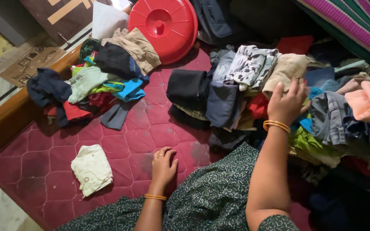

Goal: The person sits on a bed and folds various pieces of clothing by hand, including shirts, pants, and undergarments. They pick up each item, smooth it out, fold it neatly, and place it into a growing stack on the bed.

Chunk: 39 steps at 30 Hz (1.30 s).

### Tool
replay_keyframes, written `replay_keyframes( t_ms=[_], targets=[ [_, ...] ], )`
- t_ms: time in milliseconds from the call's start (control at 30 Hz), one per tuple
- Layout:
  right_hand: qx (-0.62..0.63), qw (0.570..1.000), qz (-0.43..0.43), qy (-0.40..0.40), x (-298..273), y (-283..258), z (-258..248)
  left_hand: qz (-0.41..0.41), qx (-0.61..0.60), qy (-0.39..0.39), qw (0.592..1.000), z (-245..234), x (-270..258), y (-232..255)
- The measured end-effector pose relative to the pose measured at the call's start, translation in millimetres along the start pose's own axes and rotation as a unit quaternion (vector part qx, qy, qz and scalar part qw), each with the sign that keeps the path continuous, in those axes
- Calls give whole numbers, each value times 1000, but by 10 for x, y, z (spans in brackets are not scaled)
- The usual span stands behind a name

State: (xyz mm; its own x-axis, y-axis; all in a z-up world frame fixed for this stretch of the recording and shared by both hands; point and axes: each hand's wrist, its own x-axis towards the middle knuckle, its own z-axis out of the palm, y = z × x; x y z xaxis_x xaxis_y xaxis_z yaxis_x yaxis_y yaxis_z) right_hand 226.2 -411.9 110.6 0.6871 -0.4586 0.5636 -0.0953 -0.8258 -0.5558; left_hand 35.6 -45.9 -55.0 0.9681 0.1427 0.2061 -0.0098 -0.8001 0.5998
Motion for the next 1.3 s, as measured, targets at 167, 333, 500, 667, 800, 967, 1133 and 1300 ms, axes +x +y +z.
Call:
replay_keyframes(
  t_ms=[167, 333, 500, 667, 800, 967, 1133, 1300],
  targets=[
    [18, 997, -60, 39, -88, -94, -97, -12, -5, -2, 1000, 44, -21, -36],
    [40, 984, -142, 95, -314, -575, -306, 27, -29, 20, 999, 113, -38, -142],
    [263, 933, -244, -18, -808, -1305, -338, -23, -86, 46, 995, -200, 119, -379],
    [278, 823, -371, -329, -1716, -1816, -11, -163, 85, 365, 913, -1063, 35, -915],
    [76, 645, -541, -534, -2343, -1820, 276, -416, 179, 388, 803, -1353, -180, -1256],
    [-23, 603, -432, -671, -2585, -1494, 551, -535, 4, 345, 771, -1148, -98, -1209],
    [80, 705, -376, -596, -2535, -1349, 892, -398, -108, 178, 893, -823, 25, -596],
    [203, 746, -71, -630, -2694, -1369, 1234, -52, -144, 185, 971, -168, 36, -223]
  ],
)
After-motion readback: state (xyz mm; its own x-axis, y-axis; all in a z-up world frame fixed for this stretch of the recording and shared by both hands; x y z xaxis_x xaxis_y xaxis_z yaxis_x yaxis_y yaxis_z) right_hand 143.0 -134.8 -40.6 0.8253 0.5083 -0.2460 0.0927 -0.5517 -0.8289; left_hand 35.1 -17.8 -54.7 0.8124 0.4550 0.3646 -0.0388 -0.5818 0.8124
